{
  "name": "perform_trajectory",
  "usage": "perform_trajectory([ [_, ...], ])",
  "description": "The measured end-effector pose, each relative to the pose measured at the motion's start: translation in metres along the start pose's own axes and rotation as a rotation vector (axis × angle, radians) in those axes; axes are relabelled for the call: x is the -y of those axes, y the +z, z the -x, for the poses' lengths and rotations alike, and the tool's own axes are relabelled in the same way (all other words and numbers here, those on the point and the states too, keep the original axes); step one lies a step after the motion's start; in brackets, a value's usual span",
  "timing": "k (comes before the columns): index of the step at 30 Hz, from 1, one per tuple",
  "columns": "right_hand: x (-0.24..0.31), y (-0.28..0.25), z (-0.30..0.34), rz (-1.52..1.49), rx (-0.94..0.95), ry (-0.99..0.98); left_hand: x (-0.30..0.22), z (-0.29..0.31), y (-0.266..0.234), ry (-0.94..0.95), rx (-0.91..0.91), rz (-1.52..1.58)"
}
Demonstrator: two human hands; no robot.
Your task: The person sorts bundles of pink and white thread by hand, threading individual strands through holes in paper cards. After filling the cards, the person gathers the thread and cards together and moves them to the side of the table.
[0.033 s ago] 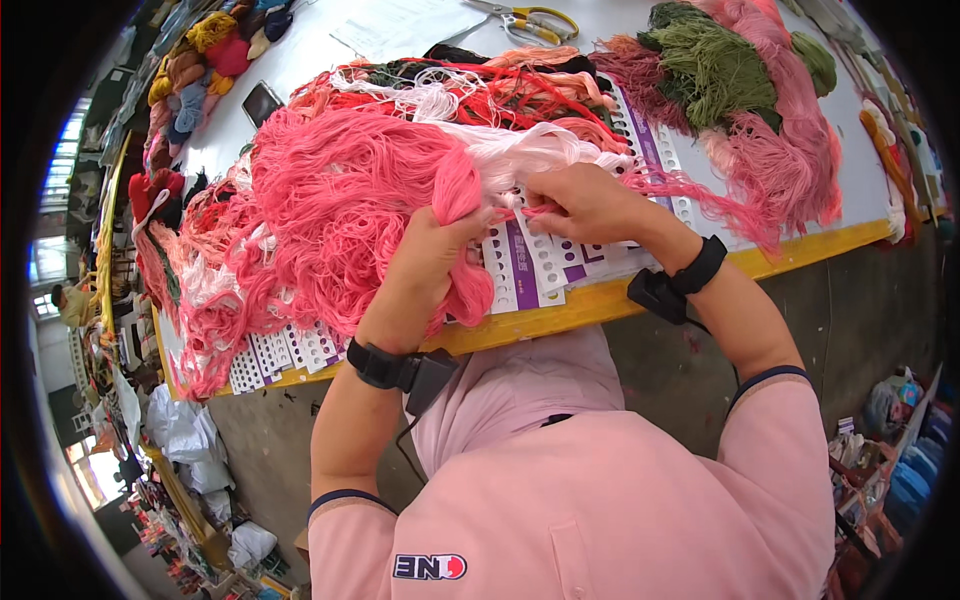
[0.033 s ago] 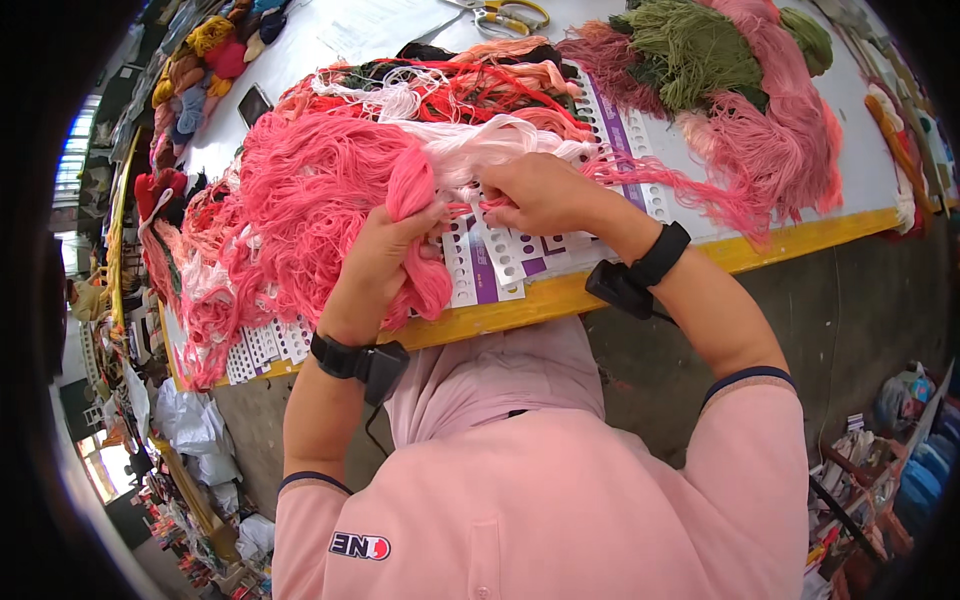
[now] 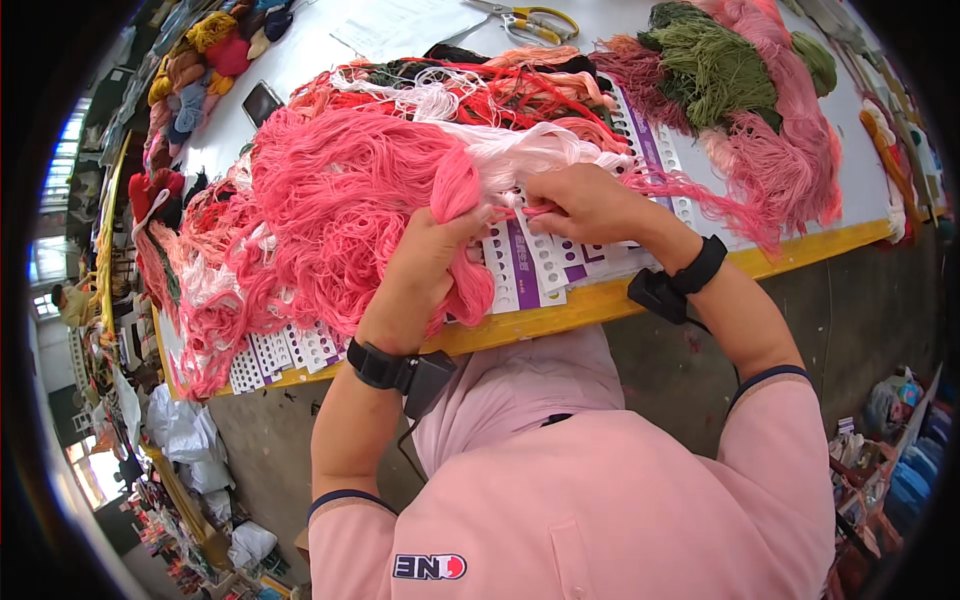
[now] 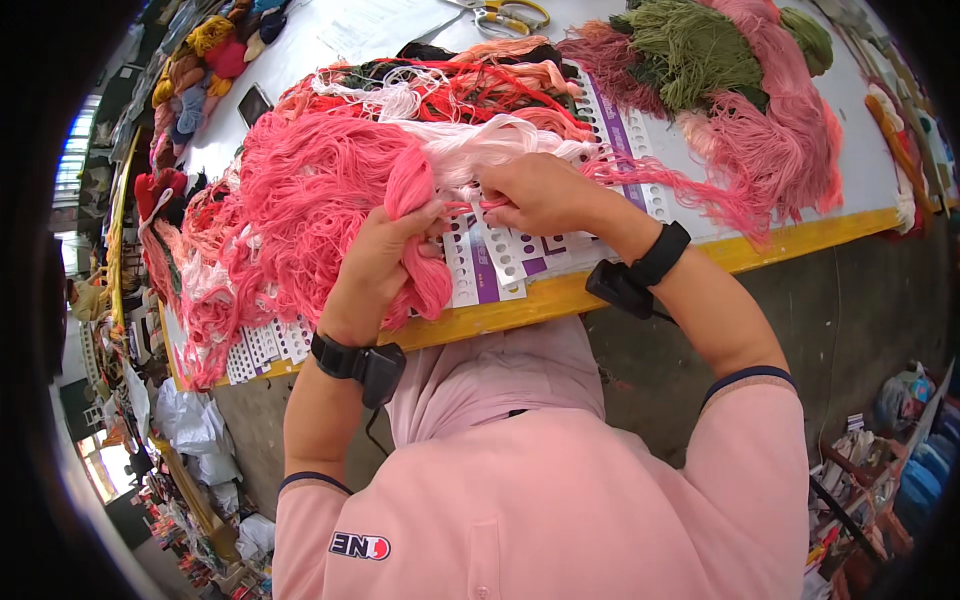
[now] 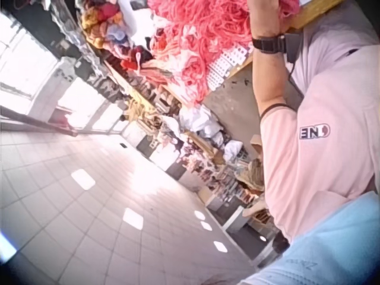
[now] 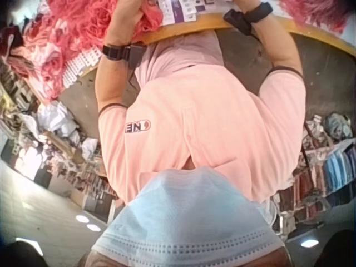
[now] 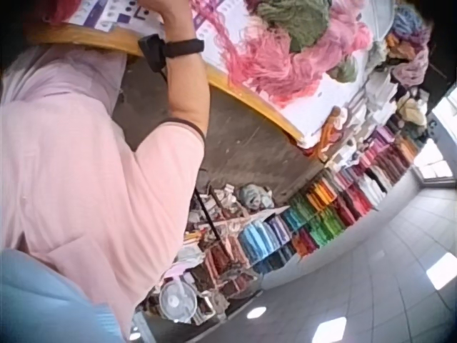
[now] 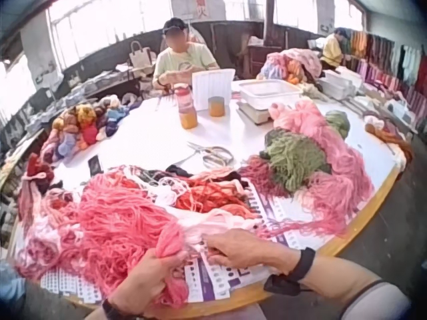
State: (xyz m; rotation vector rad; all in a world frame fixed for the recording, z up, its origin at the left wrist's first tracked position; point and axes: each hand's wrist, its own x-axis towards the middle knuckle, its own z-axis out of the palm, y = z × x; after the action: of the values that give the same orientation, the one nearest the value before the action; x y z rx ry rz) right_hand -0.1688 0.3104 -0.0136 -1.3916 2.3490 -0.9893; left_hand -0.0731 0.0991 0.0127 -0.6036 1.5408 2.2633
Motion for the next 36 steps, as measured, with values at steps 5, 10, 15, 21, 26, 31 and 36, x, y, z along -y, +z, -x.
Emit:
perform_trajectory([
  [5, -0.005, -0.010, -0.001, -0.003, 0.196, -0.026, 0.012, -0.006, 0.001, 0.009, 0.158, 0.129],
  [10, 0.003, -0.012, -0.008, -0.432, 0.169, 0.306, 0.008, -0.005, 0.012, 0.219, -0.024, -0.503],
  [15, 0.003, -0.016, -0.009, -0.120, 0.230, 0.277, -0.081, 0.009, -0.112, 0.146, -0.060, -0.020],
  [21, 0.015, -0.011, -0.025, -0.120, 0.257, 0.264, -0.248, 0.056, -0.286, 0.550, -1.031, -0.477],
  [26, -0.010, -0.017, -0.003, -0.744, 0.140, 0.491, -0.213, 0.025, -0.133, 0.330, -0.015, -0.222],
  [31, 0.005, 0.005, -0.017, -0.654, -0.043, 0.500, -0.004, -0.023, -0.026, -0.032, 0.170, 0.537],
  [36, 0.045, 0.026, -0.017, -0.936, -0.185, 0.499, 0.010, -0.016, -0.015, 0.074, 0.251, 0.588],
])
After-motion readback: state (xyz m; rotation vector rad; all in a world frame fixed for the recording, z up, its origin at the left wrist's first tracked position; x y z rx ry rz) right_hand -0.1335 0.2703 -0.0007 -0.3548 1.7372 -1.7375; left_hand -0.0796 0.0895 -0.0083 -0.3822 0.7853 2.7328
